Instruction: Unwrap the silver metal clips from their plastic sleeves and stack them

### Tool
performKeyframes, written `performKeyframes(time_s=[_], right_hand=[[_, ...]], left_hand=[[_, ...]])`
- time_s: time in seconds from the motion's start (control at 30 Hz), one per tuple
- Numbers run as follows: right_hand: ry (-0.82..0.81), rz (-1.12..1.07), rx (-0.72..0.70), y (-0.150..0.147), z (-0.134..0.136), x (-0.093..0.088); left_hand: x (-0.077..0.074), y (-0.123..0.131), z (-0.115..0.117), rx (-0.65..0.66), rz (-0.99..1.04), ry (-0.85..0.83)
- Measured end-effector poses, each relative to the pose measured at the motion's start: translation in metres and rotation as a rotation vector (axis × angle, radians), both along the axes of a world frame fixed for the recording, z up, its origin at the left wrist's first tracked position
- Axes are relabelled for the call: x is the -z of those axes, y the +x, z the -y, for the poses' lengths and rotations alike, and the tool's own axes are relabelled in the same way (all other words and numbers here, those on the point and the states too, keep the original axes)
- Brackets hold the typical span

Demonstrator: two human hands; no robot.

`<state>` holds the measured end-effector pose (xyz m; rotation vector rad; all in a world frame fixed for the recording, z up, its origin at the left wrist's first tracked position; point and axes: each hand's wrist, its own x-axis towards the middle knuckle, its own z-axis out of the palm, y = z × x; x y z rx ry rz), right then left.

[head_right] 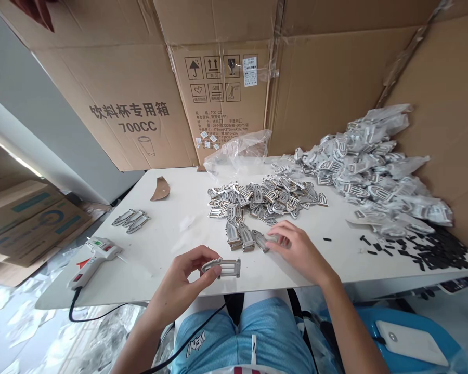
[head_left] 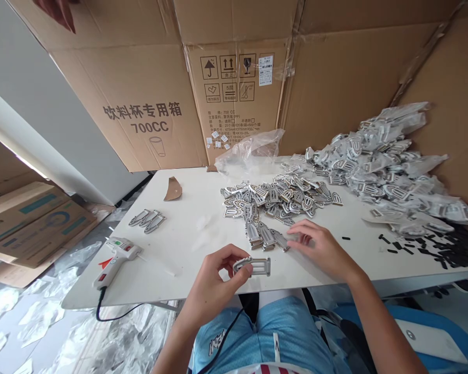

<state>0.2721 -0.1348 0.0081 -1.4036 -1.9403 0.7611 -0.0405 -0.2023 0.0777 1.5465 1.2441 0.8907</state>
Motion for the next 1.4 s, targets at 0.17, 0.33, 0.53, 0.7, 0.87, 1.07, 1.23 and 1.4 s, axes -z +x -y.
performKeyframes(time_s=[0.17, 0.33, 0.53, 0.7, 0.87, 1.07, 1.23, 1.4], right_hand=[[0.162, -0.012, 0.209, 0.024, -0.005, -0.001], [0.040, -0.009, 0.045, 0.017, -0.002, -0.003], [-0.048, 0.061, -0.074, -0.005, 0.001, -0.002], [-0.006, 0.154, -0.066, -0.011, 0.003, 0.001], [0.038, 0.217, -0.053, -0.015, 0.005, 0.002], [0.042, 0.189, 0.015, -0.023, 0.004, 0.008], [0.012, -0.001, 0.093, -0.023, -0.002, 0.017], [0.033, -0.079, 0.142, -0.019, -0.004, 0.020]], left_hand=[[0.002, -0.001, 0.000, 0.001, -0.001, -0.013], [0.003, 0.002, 0.000, 0.009, -0.014, -0.027], [0.003, 0.001, -0.001, 0.005, -0.018, -0.015], [0.002, 0.000, 0.000, 0.011, -0.024, -0.014], [0.002, 0.000, 0.000, 0.013, -0.018, -0.001], [0.002, 0.000, 0.000, 0.015, -0.019, -0.003], [0.001, 0.000, 0.001, 0.011, -0.020, 0.000], [0.000, 0.001, 0.001, 0.013, -0.020, -0.001]])
